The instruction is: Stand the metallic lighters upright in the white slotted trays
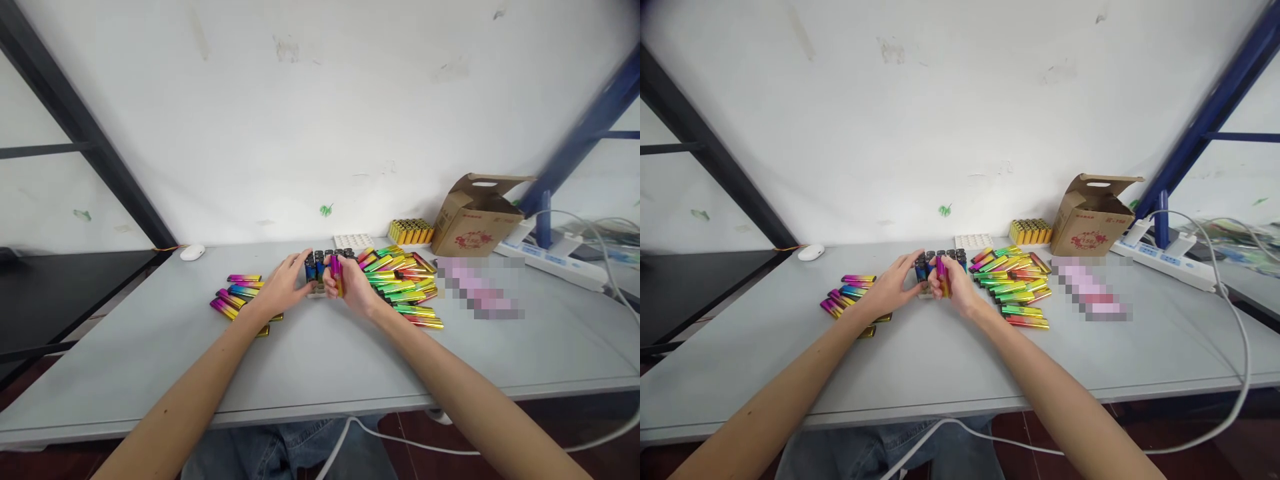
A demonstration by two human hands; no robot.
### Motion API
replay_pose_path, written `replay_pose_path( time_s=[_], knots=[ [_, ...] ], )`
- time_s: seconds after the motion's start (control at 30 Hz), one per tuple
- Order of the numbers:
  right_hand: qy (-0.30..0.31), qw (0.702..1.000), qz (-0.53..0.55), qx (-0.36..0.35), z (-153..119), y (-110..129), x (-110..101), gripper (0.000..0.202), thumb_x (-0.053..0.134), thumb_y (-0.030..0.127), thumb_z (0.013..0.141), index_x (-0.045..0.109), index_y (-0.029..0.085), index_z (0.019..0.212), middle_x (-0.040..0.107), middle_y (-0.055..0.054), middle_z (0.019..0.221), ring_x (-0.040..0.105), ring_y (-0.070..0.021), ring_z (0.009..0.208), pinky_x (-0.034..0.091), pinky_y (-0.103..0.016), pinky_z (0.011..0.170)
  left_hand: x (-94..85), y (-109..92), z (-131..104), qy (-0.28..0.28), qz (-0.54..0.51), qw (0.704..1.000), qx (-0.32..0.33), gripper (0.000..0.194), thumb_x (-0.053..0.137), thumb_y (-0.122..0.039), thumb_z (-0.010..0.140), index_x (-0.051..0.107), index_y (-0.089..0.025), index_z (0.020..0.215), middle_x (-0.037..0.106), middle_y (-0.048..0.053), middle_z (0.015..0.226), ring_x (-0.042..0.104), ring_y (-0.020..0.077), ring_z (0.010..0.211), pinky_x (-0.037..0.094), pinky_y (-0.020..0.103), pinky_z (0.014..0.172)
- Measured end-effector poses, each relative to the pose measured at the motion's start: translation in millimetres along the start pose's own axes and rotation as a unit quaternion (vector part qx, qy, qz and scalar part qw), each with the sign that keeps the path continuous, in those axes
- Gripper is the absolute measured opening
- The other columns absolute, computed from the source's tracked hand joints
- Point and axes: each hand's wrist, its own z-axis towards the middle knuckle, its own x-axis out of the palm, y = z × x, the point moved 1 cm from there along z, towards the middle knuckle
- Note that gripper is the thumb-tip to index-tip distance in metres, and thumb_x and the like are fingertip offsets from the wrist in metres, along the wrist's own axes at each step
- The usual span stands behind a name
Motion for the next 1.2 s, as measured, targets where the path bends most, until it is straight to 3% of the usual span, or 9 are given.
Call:
replay_pose_path(
  time_s=[0.2,0.27,0.33,0.43,0.67,0.87,0.97,1.07,1.2],
  knots=[
    [0.009,0.979,-0.187,-0.079,-5.9,11.1,2.3,0.028,0.047,0.048,0.092,0.053,0.021,0.089,0.059,0.0,0.078,0.054,-0.014,0.069,0.046,-0.029,0.069,0.4,1.2,-0.1,0.003,-0.003,1.0,0.005,0.07,0.054,-0.043,0.09,0.022,-0.03,0.151,0.046,0.009,0.14,0.05,0.0285,0.124,0.047,0.041,0.095],
    [0.008,0.943,-0.3,-0.144,-8.1,15.2,1.8,0.027,0.047,0.045,0.094,0.06,0.02,0.092,0.061,-0.003,0.089,0.056,-0.0166,0.084,0.047,-0.032,0.082,0.8,2.0,-0.1,-0.002,-0.006,1.0,0.011,0.07,0.054,-0.044,0.09,0.022,-0.03,0.151,0.046,0.009,0.14,0.05,0.0283,0.124,0.046,0.041,0.097],
    [-0.008,0.888,-0.403,-0.223,-9.6,17.5,0.5,0.024,0.051,0.04,0.093,0.065,0.021,0.098,0.062,-0.006,0.1,0.056,-0.0198,0.098,0.044,-0.036,0.093,1.0,2.7,0.0,-0.005,-0.009,1.0,0.016,0.07,0.054,-0.044,0.09,0.022,-0.03,0.151,0.046,0.01,0.139,0.05,0.0281,0.124,0.045,0.042,0.098],
    [-0.022,0.827,-0.487,-0.281,-10.1,16.6,-3.0,0.022,0.056,0.033,0.091,0.068,0.023,0.107,0.063,-0.008,0.107,0.058,-0.0215,0.101,0.045,-0.039,0.095,1.3,3.1,0.1,0.0,-0.007,1.0,0.011,0.07,0.054,-0.045,0.091,0.022,-0.03,0.151,0.046,0.01,0.14,0.05,0.0287,0.124,0.047,0.041,0.096],
    [-0.024,0.801,-0.541,-0.253,-5.6,8.9,-12.0,0.022,0.056,0.025,0.09,0.069,0.022,0.108,0.069,-0.007,0.103,0.063,-0.019,0.09,0.05,-0.034,0.082,-0.1,2.2,-0.7,0.012,-0.007,1.0,0.008,0.08,0.059,-0.051,0.086,0.018,-0.032,0.152,0.044,0.009,0.143,0.049,0.0289,0.126,0.046,0.04,0.098],
    [-0.037,0.782,-0.575,-0.237,-4.8,5.8,-17.3,0.026,0.056,0.025,0.09,0.063,0.024,0.115,0.071,-0.005,0.103,0.065,-0.0193,0.088,0.051,-0.034,0.08,-2.1,2.1,-1.2,0.037,-0.026,0.999,0.027,0.102,0.07,-0.057,0.076,0.01,-0.031,0.154,0.035,0.01,0.152,0.041,0.0305,0.135,0.04,0.042,0.107],
    [-0.035,0.742,-0.61,-0.275,-5.4,6.2,-17.9,0.023,0.054,0.024,0.092,0.066,0.024,0.112,0.07,-0.006,0.107,0.063,-0.0208,0.097,0.05,-0.036,0.088,0.9,3.4,-1.2,0.049,-0.03,0.998,0.011,0.105,0.07,-0.055,0.076,0.006,-0.03,0.155,0.034,0.012,0.153,0.04,0.032,0.137,0.04,0.045,0.107],
    [-0.059,0.678,-0.659,-0.319,-5.2,7.0,-18.2,0.024,0.055,0.024,0.09,0.07,0.024,0.11,0.064,-0.01,0.117,0.057,-0.0244,0.111,0.047,-0.042,0.096,5.5,4.8,-1.2,0.047,-0.044,0.998,-0.002,0.102,0.068,-0.052,0.079,0.005,-0.027,0.155,0.037,0.014,0.152,0.041,0.033,0.136,0.041,0.046,0.106],
    [-0.08,0.614,-0.717,-0.32,-4.6,6.2,-18.3,0.03,0.056,0.022,0.088,0.07,0.027,0.114,0.054,-0.01,0.134,0.042,-0.0297,0.13,0.038,-0.052,0.107,9.3,4.3,-1.1,0.024,-0.062,0.998,0.013,0.1,0.069,-0.05,0.078,0.008,-0.026,0.154,0.04,0.015,0.15,0.041,0.0323,0.136,0.041,0.046,0.106]
  ],
)
